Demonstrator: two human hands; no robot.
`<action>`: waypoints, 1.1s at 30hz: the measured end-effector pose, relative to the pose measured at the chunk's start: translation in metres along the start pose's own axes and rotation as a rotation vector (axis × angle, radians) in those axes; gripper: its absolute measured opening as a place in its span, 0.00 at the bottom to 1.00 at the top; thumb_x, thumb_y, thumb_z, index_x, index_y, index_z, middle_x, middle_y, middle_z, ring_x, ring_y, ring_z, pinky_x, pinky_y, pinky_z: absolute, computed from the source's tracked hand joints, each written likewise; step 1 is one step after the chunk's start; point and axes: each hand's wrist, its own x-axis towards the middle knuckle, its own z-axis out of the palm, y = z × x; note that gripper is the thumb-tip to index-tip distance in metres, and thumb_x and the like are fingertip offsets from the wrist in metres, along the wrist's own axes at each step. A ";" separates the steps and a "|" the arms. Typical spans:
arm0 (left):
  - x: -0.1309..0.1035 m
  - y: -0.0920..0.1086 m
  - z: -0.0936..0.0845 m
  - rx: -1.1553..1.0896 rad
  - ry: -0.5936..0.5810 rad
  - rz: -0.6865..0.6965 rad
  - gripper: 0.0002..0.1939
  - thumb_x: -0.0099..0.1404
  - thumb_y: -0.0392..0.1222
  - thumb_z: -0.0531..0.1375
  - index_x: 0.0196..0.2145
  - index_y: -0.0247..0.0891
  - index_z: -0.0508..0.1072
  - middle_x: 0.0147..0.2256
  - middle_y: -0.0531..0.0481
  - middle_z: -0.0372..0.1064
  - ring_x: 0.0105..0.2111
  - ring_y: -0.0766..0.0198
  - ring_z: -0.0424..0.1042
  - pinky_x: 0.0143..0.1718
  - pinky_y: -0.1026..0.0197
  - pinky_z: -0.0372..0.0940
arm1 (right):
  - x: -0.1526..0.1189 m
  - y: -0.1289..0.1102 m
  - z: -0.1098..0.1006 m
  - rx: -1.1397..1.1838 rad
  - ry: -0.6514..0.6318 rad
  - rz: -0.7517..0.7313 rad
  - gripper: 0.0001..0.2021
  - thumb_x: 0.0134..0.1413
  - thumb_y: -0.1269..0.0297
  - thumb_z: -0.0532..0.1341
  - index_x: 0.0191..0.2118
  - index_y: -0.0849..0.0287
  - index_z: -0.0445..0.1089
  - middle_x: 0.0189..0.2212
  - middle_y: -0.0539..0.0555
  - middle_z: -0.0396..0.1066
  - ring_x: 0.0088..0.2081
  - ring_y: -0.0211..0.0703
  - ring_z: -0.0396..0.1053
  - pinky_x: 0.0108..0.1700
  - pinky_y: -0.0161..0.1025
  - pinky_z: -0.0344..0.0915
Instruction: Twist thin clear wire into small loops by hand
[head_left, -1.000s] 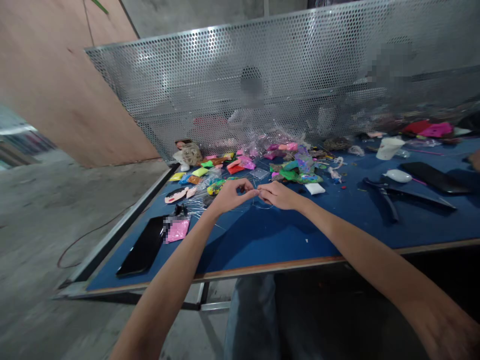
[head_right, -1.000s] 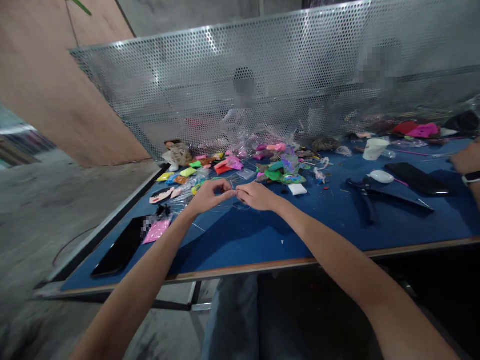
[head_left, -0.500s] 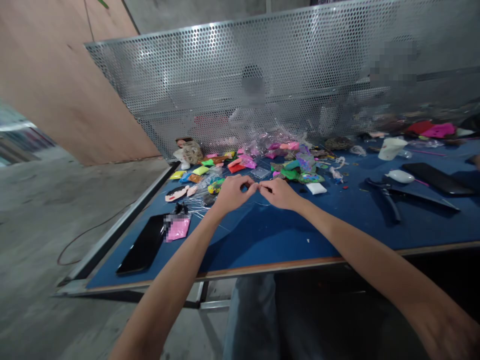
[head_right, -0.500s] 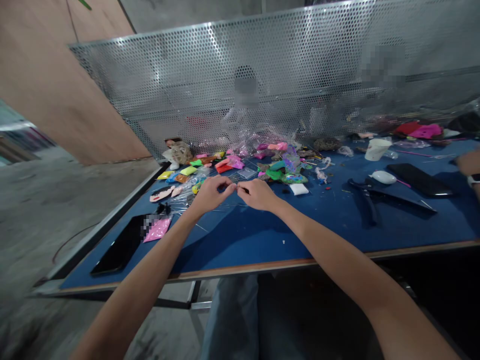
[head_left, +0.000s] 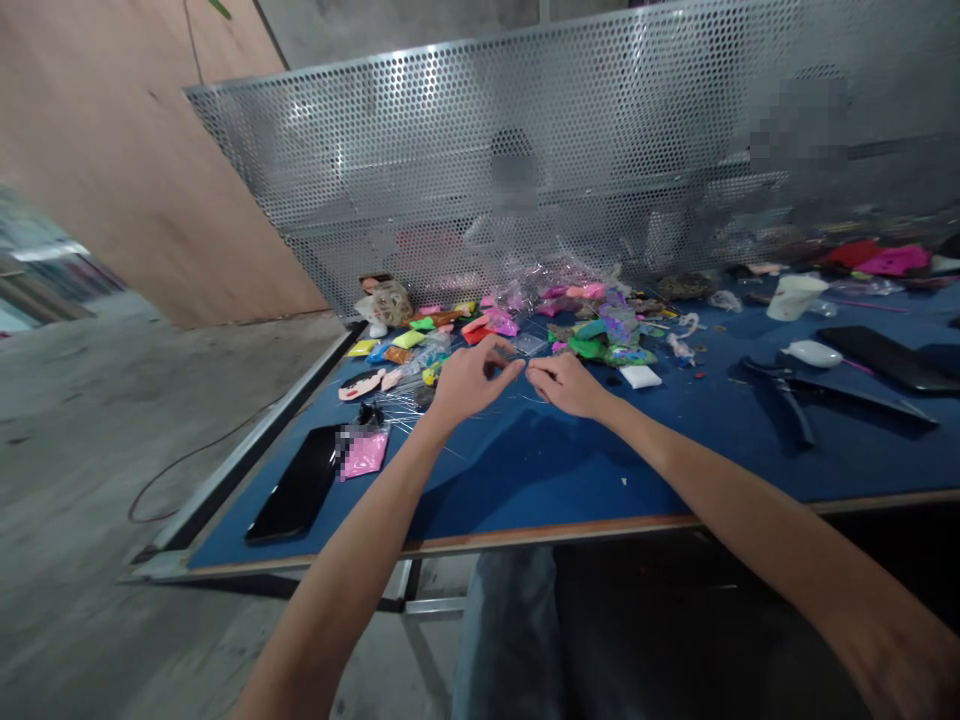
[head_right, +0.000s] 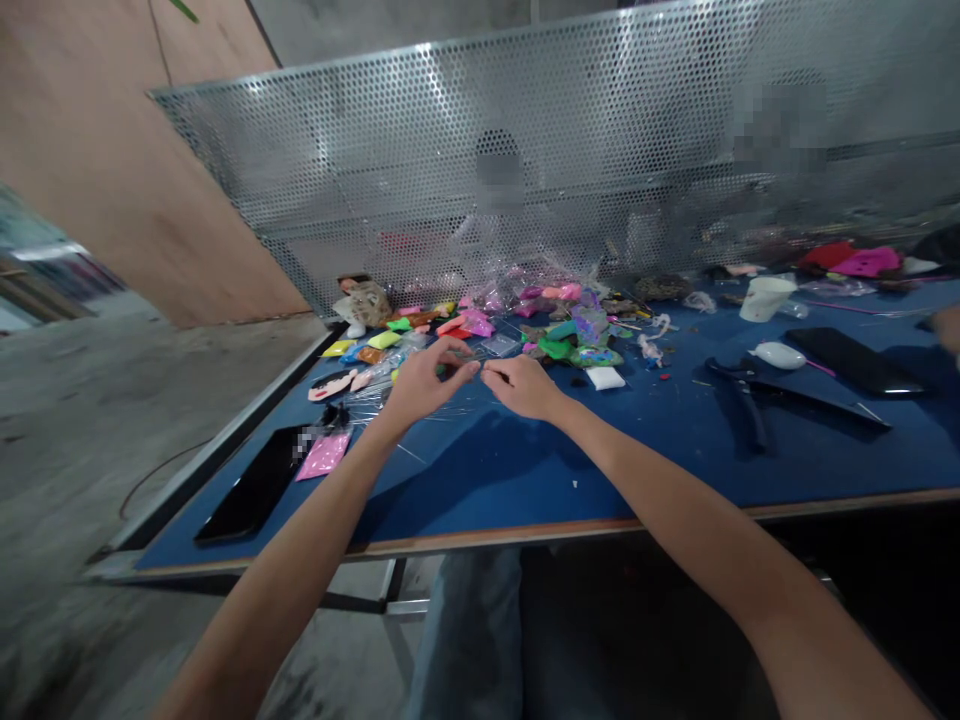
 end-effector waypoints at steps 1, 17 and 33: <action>0.000 -0.002 -0.001 0.000 0.016 0.023 0.17 0.69 0.54 0.61 0.47 0.41 0.74 0.32 0.53 0.79 0.32 0.62 0.76 0.39 0.60 0.67 | 0.000 0.000 -0.001 0.076 -0.010 0.017 0.20 0.65 0.64 0.51 0.20 0.57 0.60 0.17 0.48 0.64 0.21 0.36 0.59 0.32 0.36 0.55; -0.001 -0.004 0.004 -0.021 0.074 0.229 0.13 0.70 0.46 0.61 0.50 0.44 0.79 0.49 0.49 0.78 0.47 0.62 0.77 0.50 0.58 0.70 | 0.006 -0.001 0.004 0.912 -0.080 0.474 0.17 0.57 0.65 0.56 0.18 0.55 0.53 0.14 0.42 0.49 0.15 0.31 0.48 0.30 0.37 0.61; -0.004 -0.011 0.002 0.226 -0.085 0.345 0.13 0.75 0.46 0.55 0.48 0.48 0.79 0.48 0.50 0.79 0.48 0.60 0.77 0.49 0.52 0.61 | -0.001 -0.008 -0.005 -0.132 -0.029 0.012 0.17 0.62 0.65 0.53 0.21 0.57 0.62 0.17 0.50 0.66 0.23 0.38 0.62 0.35 0.38 0.56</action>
